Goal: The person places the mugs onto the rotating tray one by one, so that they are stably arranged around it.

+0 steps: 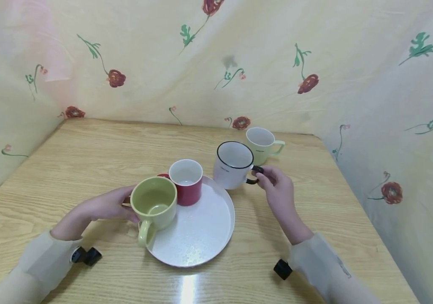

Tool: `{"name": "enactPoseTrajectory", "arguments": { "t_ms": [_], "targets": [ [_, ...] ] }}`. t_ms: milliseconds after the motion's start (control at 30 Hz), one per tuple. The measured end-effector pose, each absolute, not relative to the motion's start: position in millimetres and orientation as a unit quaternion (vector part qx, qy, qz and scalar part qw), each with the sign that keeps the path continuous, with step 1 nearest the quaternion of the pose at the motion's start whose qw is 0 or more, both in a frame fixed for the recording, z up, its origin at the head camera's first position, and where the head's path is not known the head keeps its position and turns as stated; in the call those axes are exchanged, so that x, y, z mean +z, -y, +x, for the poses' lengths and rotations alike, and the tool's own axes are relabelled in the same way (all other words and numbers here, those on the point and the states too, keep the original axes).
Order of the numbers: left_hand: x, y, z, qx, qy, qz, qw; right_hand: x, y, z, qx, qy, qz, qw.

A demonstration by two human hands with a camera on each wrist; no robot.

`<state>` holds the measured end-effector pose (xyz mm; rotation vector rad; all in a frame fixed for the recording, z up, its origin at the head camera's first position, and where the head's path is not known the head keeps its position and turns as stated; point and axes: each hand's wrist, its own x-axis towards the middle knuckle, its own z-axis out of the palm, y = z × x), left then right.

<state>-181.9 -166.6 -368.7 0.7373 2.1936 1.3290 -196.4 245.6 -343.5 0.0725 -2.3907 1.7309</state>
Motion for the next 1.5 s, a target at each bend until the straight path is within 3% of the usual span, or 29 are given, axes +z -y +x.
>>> {"name": "enactPoseTrajectory", "arguments": {
  "t_ms": [1000, 1500],
  "targets": [
    [-365, 174, -182, 0.503, -0.774, 0.255, 0.288, -337, -235, -168, 0.601, 0.795, 0.039, 0.069],
    [-356, 176, -180, 0.492, -0.783, 0.251, 0.284, -341, -215, -170, 0.597, 0.800, 0.031, 0.046]
  ]
}}
